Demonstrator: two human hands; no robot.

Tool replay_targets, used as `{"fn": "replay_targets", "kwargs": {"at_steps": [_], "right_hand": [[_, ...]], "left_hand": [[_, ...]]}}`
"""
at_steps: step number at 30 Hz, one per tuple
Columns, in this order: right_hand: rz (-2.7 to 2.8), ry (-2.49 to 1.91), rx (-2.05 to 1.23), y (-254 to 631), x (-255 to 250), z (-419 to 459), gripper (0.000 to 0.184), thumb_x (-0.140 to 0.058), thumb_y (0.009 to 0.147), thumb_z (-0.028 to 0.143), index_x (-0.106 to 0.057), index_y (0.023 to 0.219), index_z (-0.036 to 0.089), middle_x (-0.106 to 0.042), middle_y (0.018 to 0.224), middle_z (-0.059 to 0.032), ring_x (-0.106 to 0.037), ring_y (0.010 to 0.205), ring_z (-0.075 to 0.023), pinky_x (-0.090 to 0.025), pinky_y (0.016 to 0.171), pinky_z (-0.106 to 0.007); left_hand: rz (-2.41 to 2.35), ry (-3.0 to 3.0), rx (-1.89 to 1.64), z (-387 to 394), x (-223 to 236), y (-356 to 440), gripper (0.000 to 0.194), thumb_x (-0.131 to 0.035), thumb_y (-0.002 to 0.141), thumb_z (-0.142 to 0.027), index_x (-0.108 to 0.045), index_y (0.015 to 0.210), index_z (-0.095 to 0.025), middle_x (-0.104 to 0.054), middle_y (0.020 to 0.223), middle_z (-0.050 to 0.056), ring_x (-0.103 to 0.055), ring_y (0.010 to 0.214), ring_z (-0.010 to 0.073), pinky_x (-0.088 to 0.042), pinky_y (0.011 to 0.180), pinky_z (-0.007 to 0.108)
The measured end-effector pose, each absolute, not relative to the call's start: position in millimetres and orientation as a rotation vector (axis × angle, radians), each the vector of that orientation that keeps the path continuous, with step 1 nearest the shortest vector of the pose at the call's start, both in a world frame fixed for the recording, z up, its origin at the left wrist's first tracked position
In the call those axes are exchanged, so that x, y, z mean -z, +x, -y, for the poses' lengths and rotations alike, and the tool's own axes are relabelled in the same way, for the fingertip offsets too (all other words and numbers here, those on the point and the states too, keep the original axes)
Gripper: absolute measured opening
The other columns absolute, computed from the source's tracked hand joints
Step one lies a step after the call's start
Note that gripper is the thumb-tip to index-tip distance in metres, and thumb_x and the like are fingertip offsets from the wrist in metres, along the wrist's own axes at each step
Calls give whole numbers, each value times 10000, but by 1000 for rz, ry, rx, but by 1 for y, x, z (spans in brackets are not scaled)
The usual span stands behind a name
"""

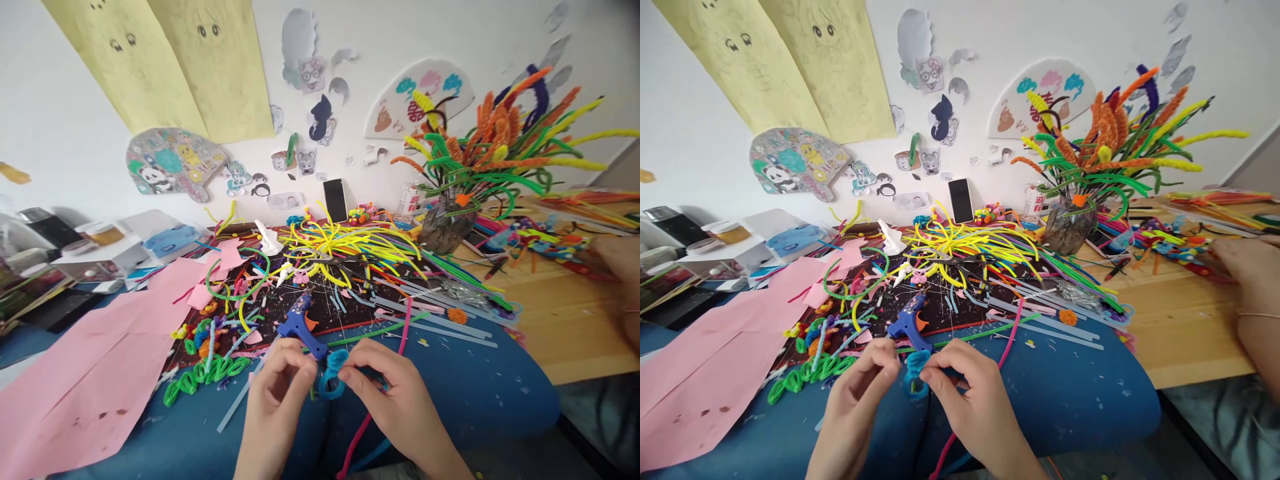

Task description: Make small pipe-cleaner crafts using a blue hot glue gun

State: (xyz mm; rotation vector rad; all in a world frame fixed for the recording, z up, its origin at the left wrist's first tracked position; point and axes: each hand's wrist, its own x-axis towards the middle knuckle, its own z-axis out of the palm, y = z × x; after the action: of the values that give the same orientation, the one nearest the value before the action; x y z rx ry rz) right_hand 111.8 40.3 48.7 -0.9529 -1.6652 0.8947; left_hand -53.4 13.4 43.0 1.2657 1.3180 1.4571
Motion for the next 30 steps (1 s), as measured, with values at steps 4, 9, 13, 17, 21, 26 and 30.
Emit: {"fn": "replay_targets", "kwargs": {"at_steps": [4,9,13,17,21,26,30], "right_hand": [[1642,-991,-915,112,-48,-39,184,-600,874,222,-661,702,197,-621,681,-4,-580,619,-128,-451,528,-198],[1611,-1021,-981,110,-45,-38,180,-600,873,239,-674,716,194,-635,696,-14,-606,658,-146,-470,547,-212],[1642,-1021,-983,109,-45,-38,171,-599,869,231,-689,729,193,-637,687,-9,-608,648,-144,-471,565,-218],[1606,-1047,-995,107,-47,-37,179,-601,855,226,-693,705,192,-638,670,-5,-600,641,-140,-460,585,-220],[1558,-1078,-1061,106,-45,-38,173,-611,838,257,-696,704,188,-644,677,-8,-606,651,-141,-463,594,-215],[1469,-1079,-1133,103,-43,-38,196,-619,815,301,-684,678,176,-651,661,-19,-612,632,-145,-476,588,-217],[1439,-1069,-1214,99,-41,-39,206,-616,789,313,-668,650,170,-641,633,-18,-594,605,-143,-464,567,-225]], "left_hand": [[-1517,1642,-1750,-6,-40,-57,91,-606,869,-155,-634,817,-224,-560,868,13,-549,860,163,-452,756,235],[-1567,2381,-1728,-3,-40,-56,305,-714,735,-34,-683,963,-234,-611,876,15,-592,787,160,-490,708,265],[-1645,2610,-1682,-9,-38,-54,313,-760,699,-29,-700,953,-203,-660,842,35,-617,751,169,-489,687,292],[-1657,2695,-1697,-12,-38,-52,320,-761,702,-16,-700,965,-189,-676,805,40,-620,729,175,-467,672,304],[-1600,2678,-1782,-10,-40,-50,223,-725,745,-23,-710,926,-153,-669,793,54,-601,718,173,-439,666,317],[-1597,2786,-1614,-5,-30,-53,273,-766,759,-161,-703,1022,-124,-688,907,104,-615,830,223,-433,731,366],[-1607,2873,-1692,-4,-20,-57,220,-745,777,-90,-710,991,-128,-724,878,103,-619,822,218,-412,777,375]]}}
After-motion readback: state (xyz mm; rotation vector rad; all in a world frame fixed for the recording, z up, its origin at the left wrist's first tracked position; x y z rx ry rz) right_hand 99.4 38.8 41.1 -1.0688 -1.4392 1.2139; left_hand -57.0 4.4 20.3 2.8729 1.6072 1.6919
